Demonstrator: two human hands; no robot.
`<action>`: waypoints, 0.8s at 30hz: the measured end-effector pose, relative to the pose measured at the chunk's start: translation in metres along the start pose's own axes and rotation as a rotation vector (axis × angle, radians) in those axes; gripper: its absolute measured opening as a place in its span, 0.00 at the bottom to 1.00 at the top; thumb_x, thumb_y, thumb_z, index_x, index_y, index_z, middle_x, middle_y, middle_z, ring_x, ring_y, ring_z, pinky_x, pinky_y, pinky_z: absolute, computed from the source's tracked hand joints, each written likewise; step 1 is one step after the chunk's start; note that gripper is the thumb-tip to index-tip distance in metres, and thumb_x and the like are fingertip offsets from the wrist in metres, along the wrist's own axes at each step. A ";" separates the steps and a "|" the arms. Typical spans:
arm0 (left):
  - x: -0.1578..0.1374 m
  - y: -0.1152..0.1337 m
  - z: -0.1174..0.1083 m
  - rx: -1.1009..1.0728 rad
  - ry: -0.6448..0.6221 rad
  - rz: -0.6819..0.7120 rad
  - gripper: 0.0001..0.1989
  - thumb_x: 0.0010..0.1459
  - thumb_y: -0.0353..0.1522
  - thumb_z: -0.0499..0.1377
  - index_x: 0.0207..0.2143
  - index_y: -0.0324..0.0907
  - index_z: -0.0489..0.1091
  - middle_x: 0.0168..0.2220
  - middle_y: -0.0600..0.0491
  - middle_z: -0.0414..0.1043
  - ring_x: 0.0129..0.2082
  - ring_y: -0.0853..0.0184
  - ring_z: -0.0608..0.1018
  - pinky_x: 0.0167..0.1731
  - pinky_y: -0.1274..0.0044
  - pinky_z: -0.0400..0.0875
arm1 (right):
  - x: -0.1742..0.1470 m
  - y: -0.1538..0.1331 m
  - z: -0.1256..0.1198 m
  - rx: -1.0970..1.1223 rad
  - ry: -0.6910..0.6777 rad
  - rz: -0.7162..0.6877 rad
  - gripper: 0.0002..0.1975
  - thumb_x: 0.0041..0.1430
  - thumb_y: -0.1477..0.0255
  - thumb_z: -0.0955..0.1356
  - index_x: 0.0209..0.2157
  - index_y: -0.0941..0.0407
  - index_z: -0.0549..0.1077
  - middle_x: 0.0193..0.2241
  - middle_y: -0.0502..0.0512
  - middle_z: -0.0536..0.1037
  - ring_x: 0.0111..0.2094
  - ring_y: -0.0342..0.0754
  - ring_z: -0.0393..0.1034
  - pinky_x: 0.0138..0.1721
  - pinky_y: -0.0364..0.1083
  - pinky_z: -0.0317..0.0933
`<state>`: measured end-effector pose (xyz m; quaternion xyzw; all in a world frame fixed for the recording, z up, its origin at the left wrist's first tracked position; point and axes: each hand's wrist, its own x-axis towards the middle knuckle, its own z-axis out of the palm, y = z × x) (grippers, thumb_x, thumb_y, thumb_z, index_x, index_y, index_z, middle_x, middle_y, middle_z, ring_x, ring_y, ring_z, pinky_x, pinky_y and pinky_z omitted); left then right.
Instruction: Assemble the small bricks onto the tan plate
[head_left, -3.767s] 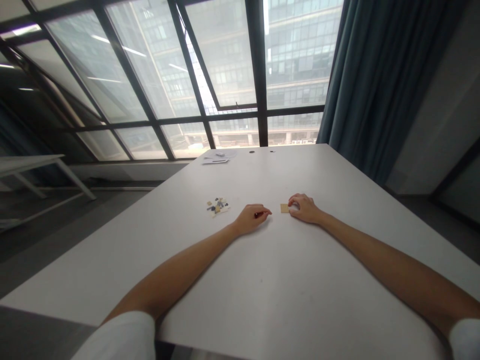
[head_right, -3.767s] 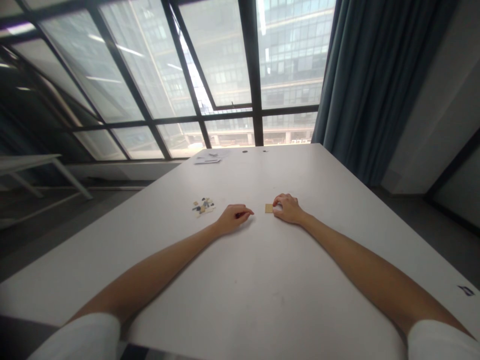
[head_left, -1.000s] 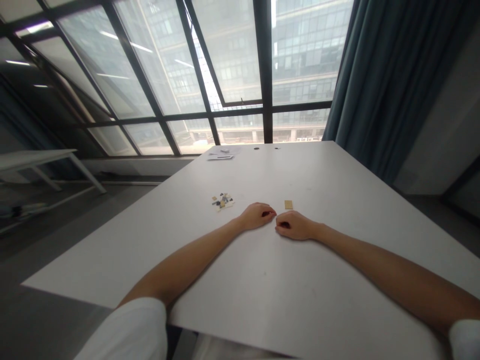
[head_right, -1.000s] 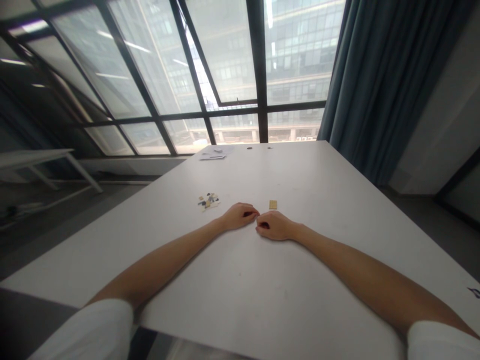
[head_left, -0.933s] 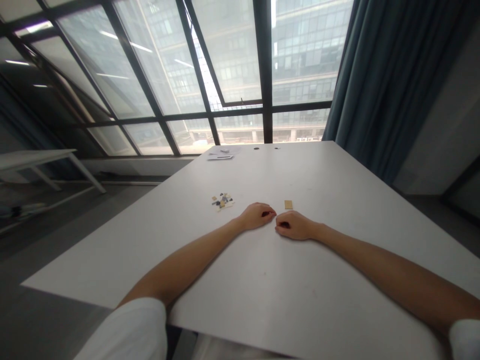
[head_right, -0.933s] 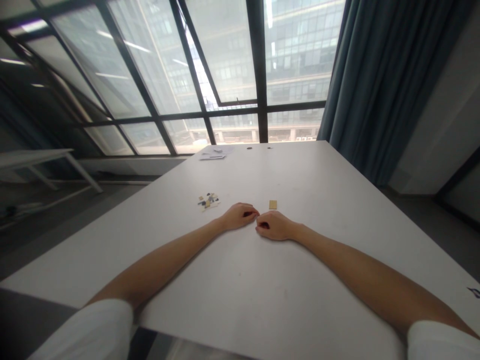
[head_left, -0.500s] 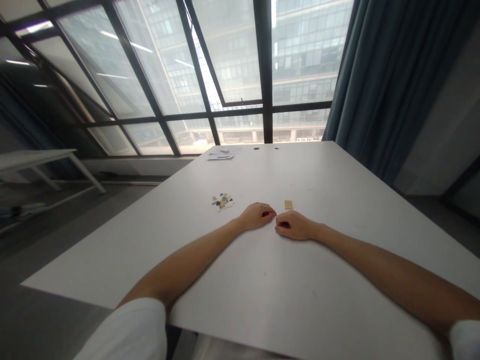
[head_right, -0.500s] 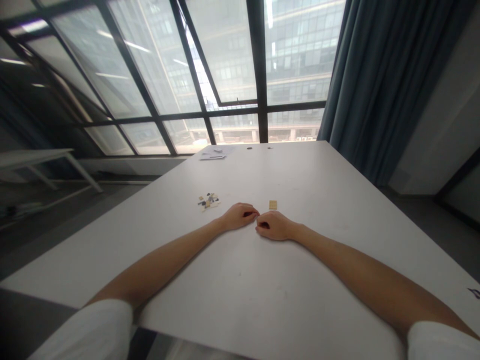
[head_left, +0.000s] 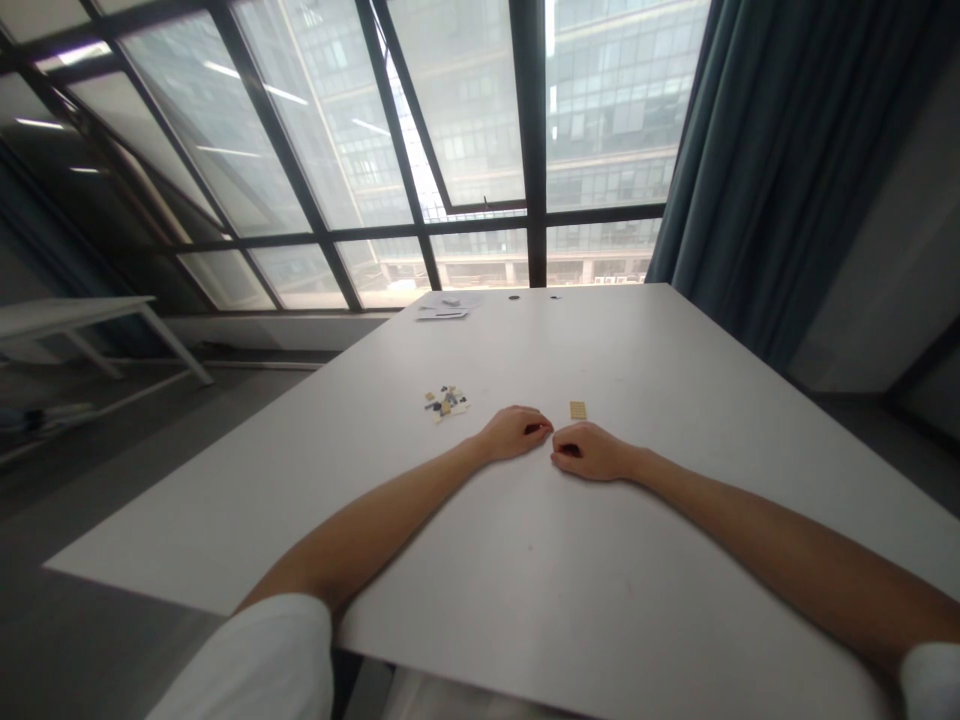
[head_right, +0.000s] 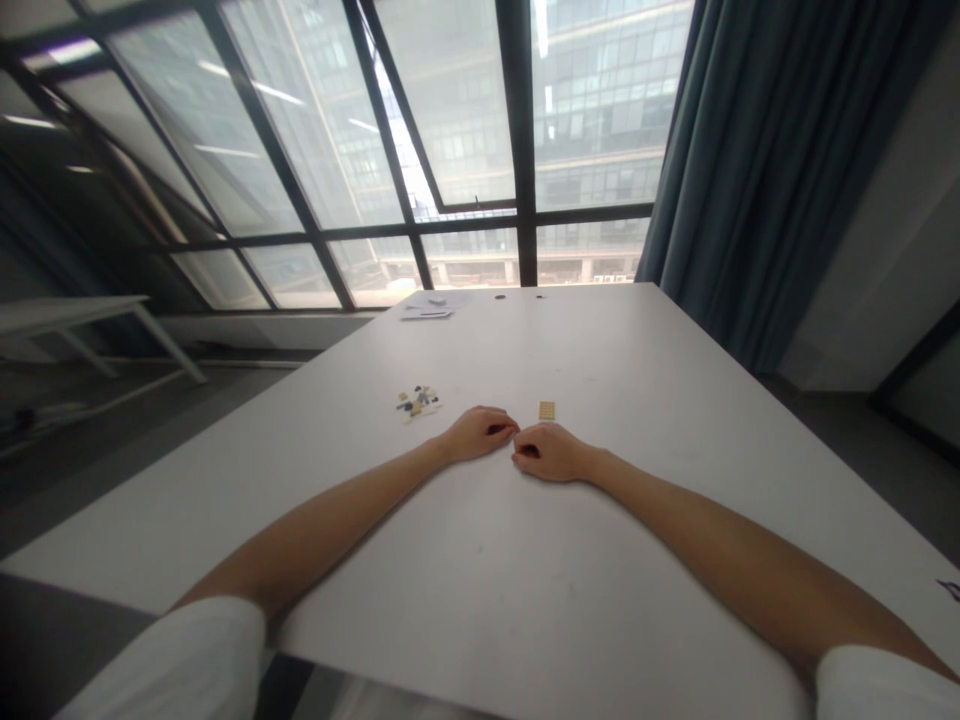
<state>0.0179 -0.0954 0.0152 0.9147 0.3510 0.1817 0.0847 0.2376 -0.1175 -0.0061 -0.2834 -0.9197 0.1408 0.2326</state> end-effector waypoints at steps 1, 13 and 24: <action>0.000 0.000 0.000 0.001 0.003 0.003 0.14 0.65 0.34 0.54 0.42 0.44 0.80 0.39 0.52 0.80 0.36 0.69 0.78 0.38 0.79 0.68 | 0.000 0.000 0.000 0.001 -0.003 0.000 0.12 0.58 0.71 0.66 0.22 0.57 0.67 0.20 0.48 0.68 0.25 0.41 0.58 0.29 0.41 0.50; 0.007 -0.017 -0.031 -0.146 0.178 -0.064 0.14 0.64 0.35 0.55 0.42 0.41 0.79 0.34 0.51 0.77 0.31 0.70 0.73 0.35 0.78 0.67 | 0.000 -0.003 -0.001 0.013 -0.013 -0.031 0.11 0.59 0.72 0.66 0.23 0.57 0.67 0.21 0.47 0.68 0.25 0.42 0.57 0.30 0.42 0.50; -0.018 -0.076 -0.145 -0.157 0.237 -0.334 0.24 0.58 0.46 0.60 0.46 0.37 0.79 0.35 0.48 0.78 0.33 0.68 0.73 0.35 0.76 0.68 | 0.000 -0.004 -0.002 0.033 -0.029 -0.017 0.11 0.59 0.72 0.66 0.23 0.57 0.68 0.21 0.48 0.68 0.25 0.42 0.58 0.30 0.42 0.50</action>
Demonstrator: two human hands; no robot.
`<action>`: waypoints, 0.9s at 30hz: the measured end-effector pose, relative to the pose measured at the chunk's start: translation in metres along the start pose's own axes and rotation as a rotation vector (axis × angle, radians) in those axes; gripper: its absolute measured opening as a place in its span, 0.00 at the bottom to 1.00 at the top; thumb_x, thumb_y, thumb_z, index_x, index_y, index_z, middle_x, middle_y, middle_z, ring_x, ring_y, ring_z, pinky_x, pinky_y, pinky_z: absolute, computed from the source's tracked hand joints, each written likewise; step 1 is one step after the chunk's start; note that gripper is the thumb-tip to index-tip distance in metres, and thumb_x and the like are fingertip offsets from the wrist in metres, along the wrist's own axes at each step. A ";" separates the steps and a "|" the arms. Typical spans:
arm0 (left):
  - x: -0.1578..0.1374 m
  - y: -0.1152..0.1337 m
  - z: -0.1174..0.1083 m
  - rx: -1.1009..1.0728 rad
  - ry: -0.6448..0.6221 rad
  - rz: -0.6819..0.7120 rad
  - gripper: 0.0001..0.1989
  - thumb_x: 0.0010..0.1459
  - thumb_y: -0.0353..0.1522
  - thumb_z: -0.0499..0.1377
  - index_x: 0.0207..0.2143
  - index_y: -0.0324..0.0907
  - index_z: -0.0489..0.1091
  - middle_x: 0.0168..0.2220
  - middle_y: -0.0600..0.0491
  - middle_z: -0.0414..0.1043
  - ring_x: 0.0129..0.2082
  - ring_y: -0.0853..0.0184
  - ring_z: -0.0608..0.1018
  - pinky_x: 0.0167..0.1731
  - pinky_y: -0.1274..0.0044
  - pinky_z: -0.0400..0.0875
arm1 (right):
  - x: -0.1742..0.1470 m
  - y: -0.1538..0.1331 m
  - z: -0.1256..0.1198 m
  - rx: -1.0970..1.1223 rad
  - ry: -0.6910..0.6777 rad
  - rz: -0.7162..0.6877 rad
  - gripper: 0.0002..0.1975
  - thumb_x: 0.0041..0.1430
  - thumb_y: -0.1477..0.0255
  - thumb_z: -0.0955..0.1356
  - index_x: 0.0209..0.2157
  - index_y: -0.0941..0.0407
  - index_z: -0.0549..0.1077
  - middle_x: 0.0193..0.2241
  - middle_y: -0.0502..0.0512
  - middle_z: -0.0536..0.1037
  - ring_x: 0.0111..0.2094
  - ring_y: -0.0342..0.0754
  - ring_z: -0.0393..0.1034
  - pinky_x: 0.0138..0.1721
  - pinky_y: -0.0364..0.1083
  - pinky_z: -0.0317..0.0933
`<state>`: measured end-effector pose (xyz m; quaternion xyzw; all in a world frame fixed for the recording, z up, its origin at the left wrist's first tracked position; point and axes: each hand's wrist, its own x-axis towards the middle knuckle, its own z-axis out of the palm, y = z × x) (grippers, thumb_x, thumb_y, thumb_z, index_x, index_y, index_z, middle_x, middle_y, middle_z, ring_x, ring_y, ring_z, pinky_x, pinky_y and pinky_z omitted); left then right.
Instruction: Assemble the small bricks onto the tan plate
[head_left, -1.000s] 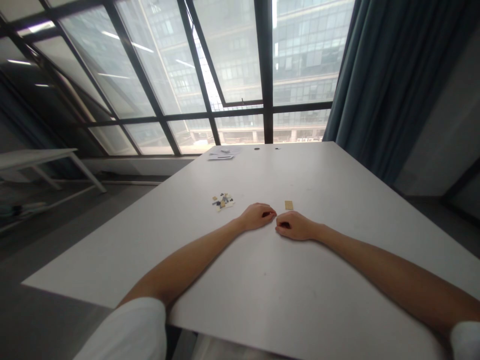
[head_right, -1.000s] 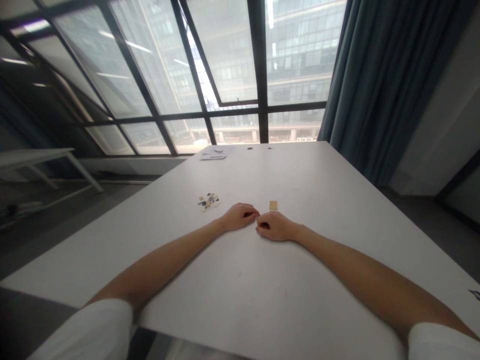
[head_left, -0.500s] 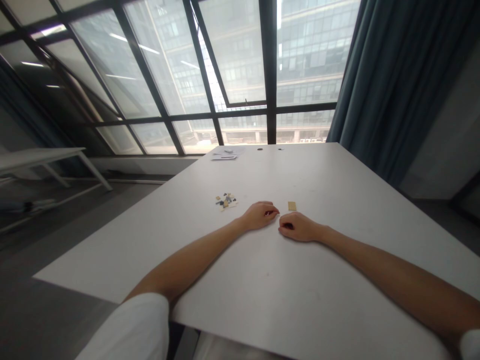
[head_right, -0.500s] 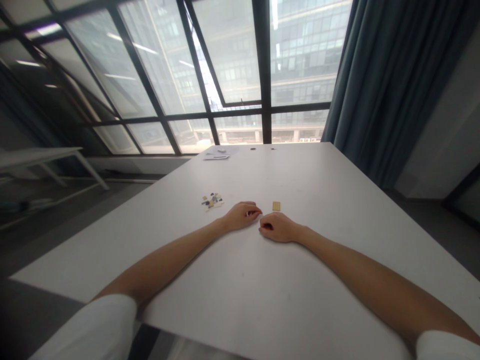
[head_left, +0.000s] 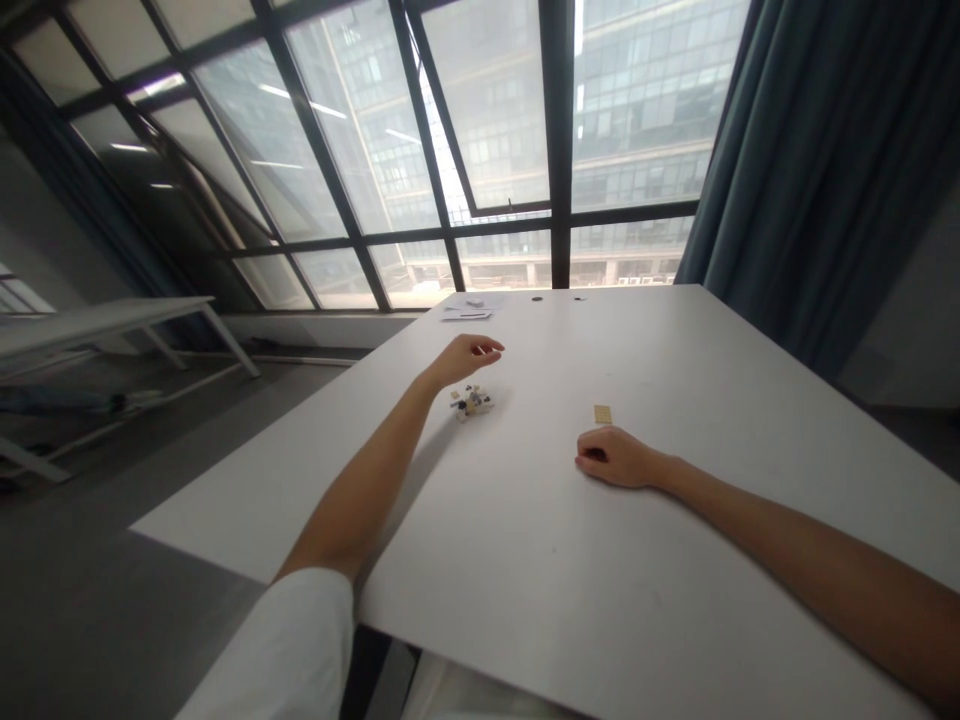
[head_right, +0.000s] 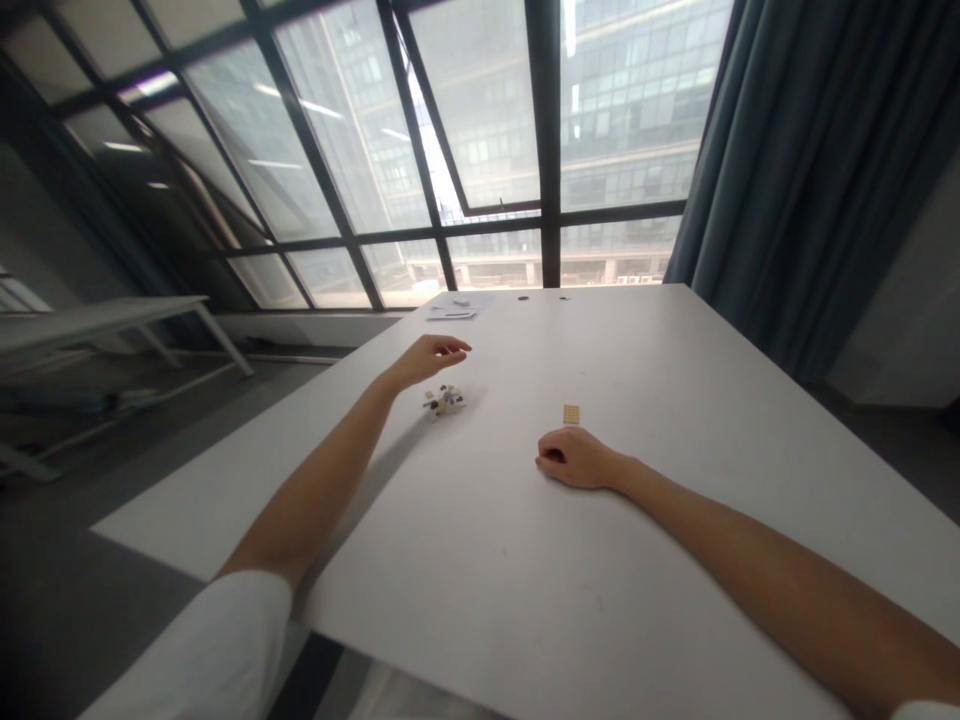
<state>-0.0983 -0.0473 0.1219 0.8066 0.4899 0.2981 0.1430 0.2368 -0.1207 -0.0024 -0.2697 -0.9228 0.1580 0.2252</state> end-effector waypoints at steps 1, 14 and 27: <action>0.000 -0.003 -0.006 0.020 0.002 -0.014 0.24 0.58 0.47 0.60 0.46 0.37 0.79 0.35 0.48 0.78 0.32 0.67 0.74 0.35 0.76 0.68 | 0.000 0.000 0.000 -0.001 -0.001 -0.001 0.11 0.59 0.72 0.66 0.23 0.57 0.68 0.21 0.48 0.68 0.25 0.42 0.58 0.30 0.42 0.50; -0.008 -0.059 -0.048 0.183 -0.029 -0.212 0.24 0.47 0.46 0.67 0.43 0.41 0.81 0.35 0.50 0.78 0.30 0.68 0.74 0.31 0.78 0.67 | -0.001 -0.001 -0.001 0.004 -0.010 0.003 0.11 0.59 0.72 0.66 0.23 0.57 0.68 0.21 0.48 0.68 0.25 0.42 0.58 0.30 0.42 0.51; -0.009 -0.093 -0.030 0.426 -0.270 -0.420 0.12 0.37 0.37 0.71 0.28 0.45 0.83 0.29 0.52 0.80 0.27 0.67 0.75 0.26 0.80 0.63 | -0.002 -0.001 -0.001 -0.005 -0.007 0.015 0.12 0.59 0.71 0.65 0.22 0.57 0.66 0.21 0.49 0.68 0.25 0.42 0.58 0.30 0.43 0.50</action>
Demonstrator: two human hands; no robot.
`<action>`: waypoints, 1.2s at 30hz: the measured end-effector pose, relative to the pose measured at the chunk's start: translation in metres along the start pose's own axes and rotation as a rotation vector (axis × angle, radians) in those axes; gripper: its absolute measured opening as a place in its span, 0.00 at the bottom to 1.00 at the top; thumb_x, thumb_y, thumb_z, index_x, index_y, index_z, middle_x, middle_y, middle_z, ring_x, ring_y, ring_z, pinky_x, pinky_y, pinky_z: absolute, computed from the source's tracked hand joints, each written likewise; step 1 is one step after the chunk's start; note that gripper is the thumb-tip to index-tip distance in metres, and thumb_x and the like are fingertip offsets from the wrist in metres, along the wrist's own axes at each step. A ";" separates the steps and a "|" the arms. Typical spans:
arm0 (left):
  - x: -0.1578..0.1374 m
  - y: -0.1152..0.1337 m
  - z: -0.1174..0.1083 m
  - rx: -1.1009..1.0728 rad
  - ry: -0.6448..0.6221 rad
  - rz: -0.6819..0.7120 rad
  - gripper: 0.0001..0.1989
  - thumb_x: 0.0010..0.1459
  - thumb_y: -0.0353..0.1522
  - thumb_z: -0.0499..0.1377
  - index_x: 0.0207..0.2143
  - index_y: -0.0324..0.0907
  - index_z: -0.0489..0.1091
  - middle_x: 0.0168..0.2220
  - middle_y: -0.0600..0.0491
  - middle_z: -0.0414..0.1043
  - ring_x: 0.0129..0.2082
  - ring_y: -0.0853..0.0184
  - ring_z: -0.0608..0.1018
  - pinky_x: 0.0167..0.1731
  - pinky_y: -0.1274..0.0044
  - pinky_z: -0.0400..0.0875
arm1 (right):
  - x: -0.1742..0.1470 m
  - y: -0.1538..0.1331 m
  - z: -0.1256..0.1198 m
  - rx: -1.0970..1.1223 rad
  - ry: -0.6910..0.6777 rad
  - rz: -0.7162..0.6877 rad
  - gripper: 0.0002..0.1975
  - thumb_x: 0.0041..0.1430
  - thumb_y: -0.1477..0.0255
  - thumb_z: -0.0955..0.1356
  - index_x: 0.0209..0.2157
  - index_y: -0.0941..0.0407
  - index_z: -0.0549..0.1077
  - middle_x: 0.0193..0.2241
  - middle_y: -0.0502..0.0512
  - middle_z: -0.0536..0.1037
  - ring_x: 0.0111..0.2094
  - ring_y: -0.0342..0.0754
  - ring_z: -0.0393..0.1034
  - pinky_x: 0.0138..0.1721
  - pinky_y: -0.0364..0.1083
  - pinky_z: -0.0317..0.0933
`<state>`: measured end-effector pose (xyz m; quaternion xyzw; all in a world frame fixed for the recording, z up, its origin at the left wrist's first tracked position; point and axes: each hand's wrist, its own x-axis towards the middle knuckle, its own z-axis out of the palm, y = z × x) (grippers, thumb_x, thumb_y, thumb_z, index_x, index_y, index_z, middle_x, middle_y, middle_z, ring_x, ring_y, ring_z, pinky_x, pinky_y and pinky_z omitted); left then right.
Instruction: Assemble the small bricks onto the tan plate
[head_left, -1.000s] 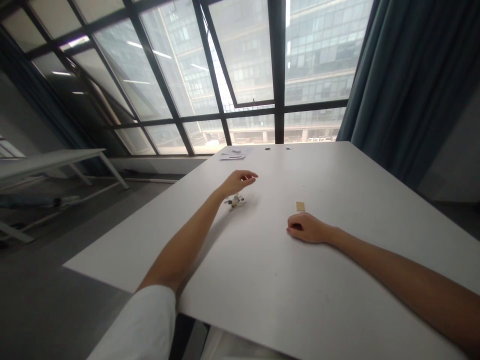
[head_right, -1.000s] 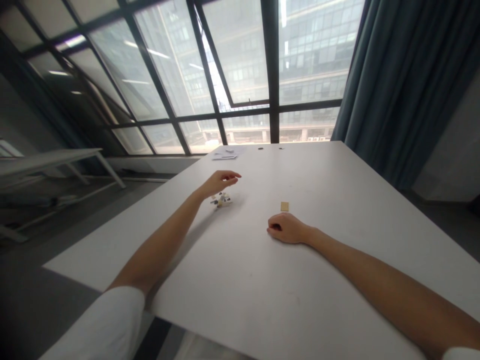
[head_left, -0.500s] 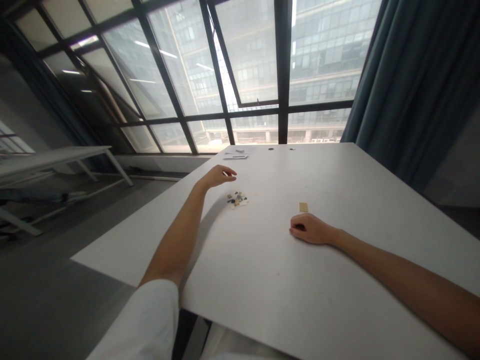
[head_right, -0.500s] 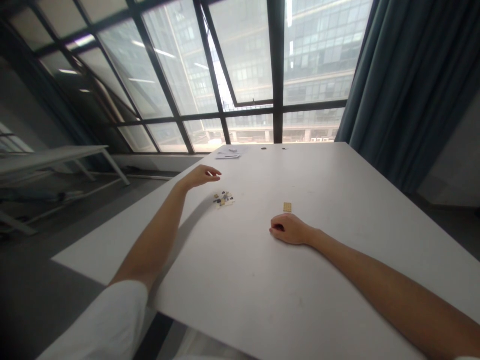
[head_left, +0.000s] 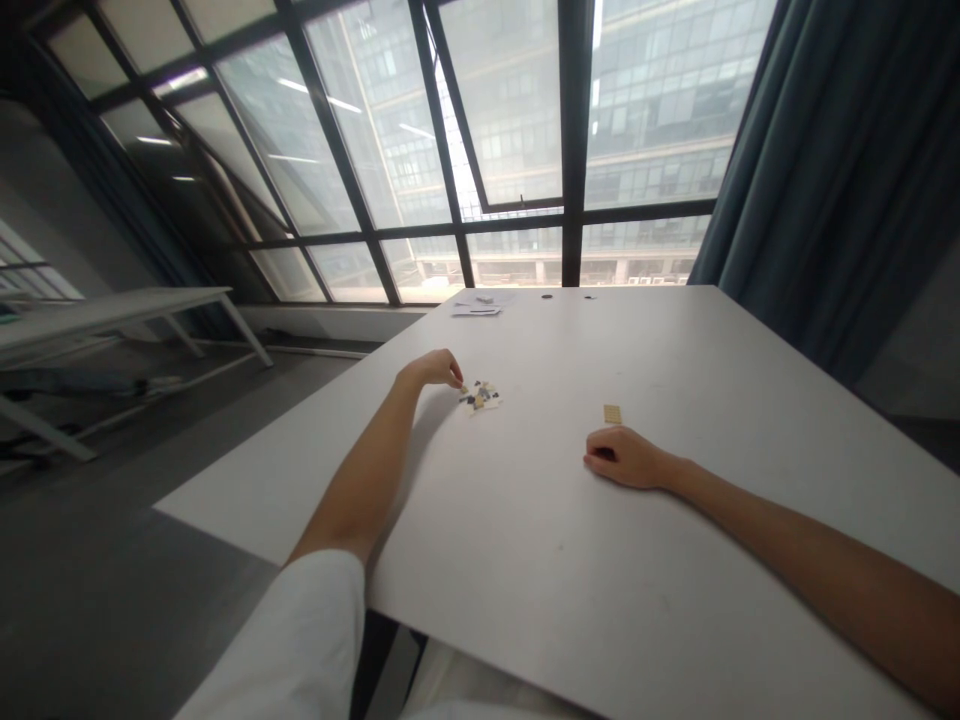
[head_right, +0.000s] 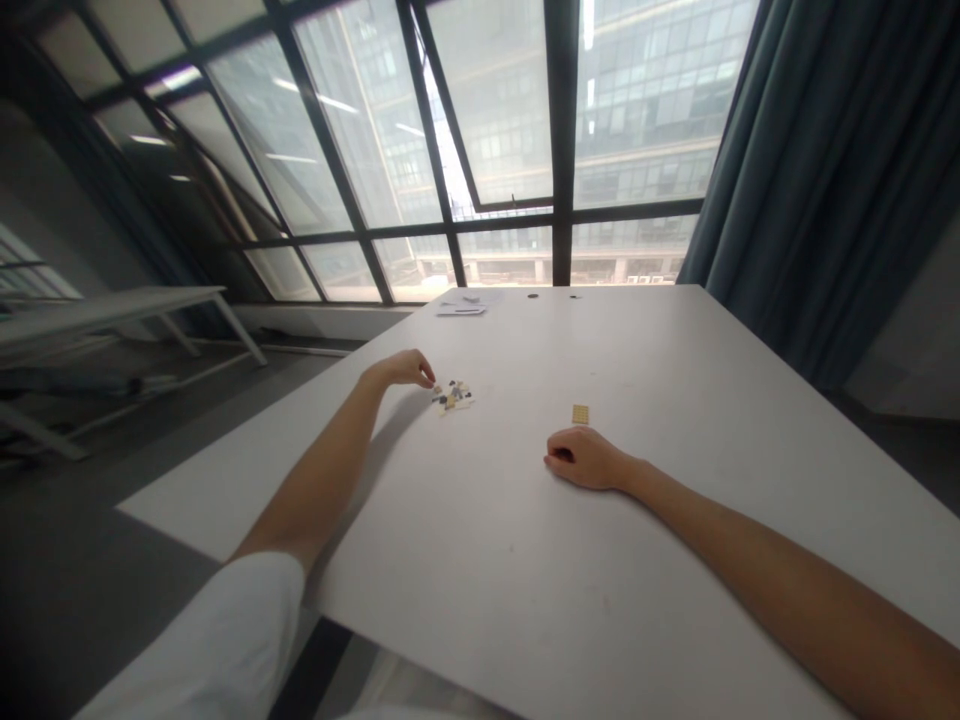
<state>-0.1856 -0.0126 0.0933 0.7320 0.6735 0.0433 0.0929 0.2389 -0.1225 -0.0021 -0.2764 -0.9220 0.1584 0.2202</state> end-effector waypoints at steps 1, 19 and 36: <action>0.001 0.000 0.003 0.004 -0.014 0.003 0.12 0.37 0.37 0.70 0.28 0.45 0.83 0.29 0.52 0.80 0.27 0.67 0.75 0.26 0.80 0.63 | 0.000 -0.001 0.000 -0.002 -0.001 0.001 0.12 0.59 0.71 0.65 0.22 0.57 0.66 0.21 0.49 0.68 0.25 0.42 0.58 0.30 0.43 0.50; 0.004 0.017 0.018 0.086 0.003 -0.004 0.12 0.41 0.33 0.68 0.33 0.44 0.83 0.32 0.51 0.80 0.30 0.66 0.77 0.30 0.79 0.66 | 0.000 0.000 0.001 -0.001 -0.005 0.003 0.12 0.60 0.72 0.65 0.22 0.57 0.66 0.21 0.49 0.68 0.25 0.42 0.58 0.30 0.43 0.50; 0.007 0.007 0.022 0.134 -0.137 -0.030 0.15 0.41 0.34 0.70 0.35 0.43 0.83 0.34 0.51 0.82 0.32 0.66 0.79 0.31 0.81 0.68 | 0.001 -0.003 -0.001 0.001 -0.001 0.000 0.12 0.60 0.71 0.64 0.22 0.56 0.66 0.21 0.49 0.68 0.25 0.42 0.58 0.30 0.43 0.50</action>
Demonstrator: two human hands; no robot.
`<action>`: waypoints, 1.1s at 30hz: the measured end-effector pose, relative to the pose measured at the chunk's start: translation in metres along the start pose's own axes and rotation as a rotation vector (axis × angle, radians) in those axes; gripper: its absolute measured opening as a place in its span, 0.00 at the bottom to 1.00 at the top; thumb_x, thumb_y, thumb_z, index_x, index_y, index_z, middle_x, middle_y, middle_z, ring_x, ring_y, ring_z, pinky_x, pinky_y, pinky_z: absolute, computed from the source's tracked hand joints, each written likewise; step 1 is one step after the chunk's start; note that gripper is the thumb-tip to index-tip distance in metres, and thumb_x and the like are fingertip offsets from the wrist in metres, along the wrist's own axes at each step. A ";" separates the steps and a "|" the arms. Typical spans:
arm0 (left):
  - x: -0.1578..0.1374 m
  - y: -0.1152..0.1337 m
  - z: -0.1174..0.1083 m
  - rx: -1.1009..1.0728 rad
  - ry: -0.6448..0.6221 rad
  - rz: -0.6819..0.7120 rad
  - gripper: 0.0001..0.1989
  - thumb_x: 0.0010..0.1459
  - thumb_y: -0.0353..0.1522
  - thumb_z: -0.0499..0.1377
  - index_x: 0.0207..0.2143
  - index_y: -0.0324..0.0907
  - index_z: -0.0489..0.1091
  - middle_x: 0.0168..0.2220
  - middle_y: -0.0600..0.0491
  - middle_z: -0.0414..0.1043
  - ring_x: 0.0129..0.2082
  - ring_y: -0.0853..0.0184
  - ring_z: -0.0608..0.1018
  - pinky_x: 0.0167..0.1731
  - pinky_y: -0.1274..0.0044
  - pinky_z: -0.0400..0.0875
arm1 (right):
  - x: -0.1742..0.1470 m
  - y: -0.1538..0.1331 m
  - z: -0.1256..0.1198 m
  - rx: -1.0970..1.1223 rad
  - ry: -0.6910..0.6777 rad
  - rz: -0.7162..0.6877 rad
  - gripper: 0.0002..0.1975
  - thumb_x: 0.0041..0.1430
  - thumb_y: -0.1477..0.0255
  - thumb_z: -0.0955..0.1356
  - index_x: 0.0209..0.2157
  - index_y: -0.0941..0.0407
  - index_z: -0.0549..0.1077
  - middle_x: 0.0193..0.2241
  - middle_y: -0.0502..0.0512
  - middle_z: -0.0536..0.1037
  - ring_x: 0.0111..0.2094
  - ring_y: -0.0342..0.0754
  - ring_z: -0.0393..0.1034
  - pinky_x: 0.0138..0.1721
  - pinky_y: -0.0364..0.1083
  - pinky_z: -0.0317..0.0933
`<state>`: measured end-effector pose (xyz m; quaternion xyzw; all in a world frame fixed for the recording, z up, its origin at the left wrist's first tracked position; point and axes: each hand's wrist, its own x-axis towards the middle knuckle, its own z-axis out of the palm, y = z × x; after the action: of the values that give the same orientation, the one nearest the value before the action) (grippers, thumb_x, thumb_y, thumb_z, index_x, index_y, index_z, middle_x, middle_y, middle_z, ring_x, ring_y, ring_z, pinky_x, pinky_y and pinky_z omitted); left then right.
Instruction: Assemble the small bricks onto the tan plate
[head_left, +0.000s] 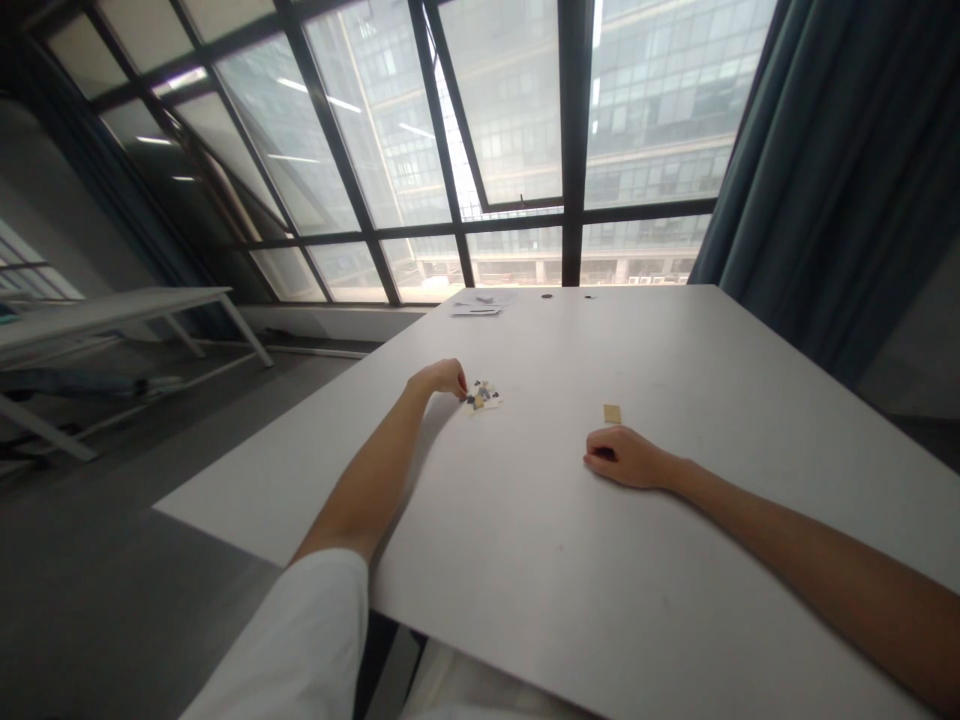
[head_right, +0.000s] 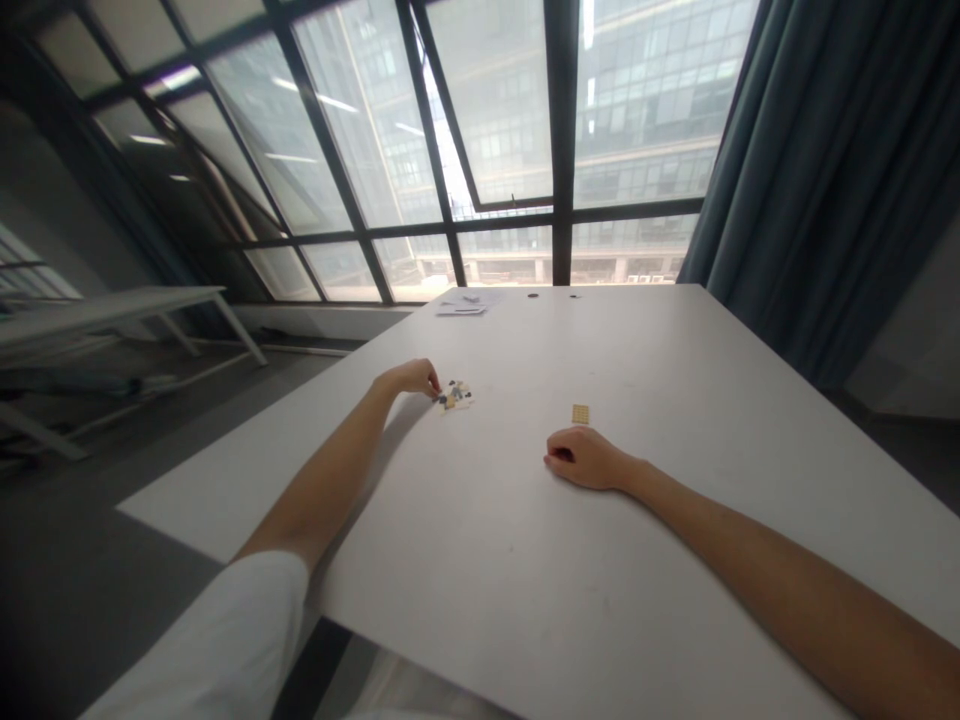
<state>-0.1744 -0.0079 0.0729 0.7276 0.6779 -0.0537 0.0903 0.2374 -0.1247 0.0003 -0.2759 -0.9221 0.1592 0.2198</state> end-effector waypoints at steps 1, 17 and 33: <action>0.000 0.000 0.000 0.001 -0.009 -0.004 0.15 0.41 0.34 0.71 0.35 0.42 0.83 0.34 0.50 0.82 0.32 0.66 0.79 0.31 0.81 0.68 | 0.000 0.000 0.000 -0.001 0.002 0.000 0.12 0.60 0.71 0.64 0.22 0.56 0.66 0.21 0.49 0.68 0.25 0.42 0.58 0.30 0.43 0.50; 0.002 -0.007 0.001 0.032 0.007 -0.078 0.17 0.43 0.39 0.70 0.36 0.40 0.83 0.36 0.47 0.82 0.32 0.65 0.79 0.31 0.81 0.68 | 0.000 0.003 0.002 -0.006 0.010 -0.005 0.12 0.59 0.72 0.65 0.22 0.56 0.66 0.21 0.48 0.68 0.25 0.42 0.58 0.30 0.43 0.50; -0.004 -0.003 -0.005 -0.011 0.067 -0.055 0.16 0.43 0.40 0.70 0.35 0.42 0.83 0.35 0.49 0.82 0.33 0.66 0.79 0.32 0.81 0.68 | 0.000 0.004 0.002 -0.002 0.008 -0.011 0.12 0.59 0.72 0.65 0.22 0.57 0.66 0.21 0.48 0.68 0.25 0.42 0.58 0.30 0.43 0.50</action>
<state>-0.1776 -0.0101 0.0788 0.7096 0.7006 -0.0281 0.0697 0.2383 -0.1218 -0.0032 -0.2720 -0.9228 0.1558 0.2241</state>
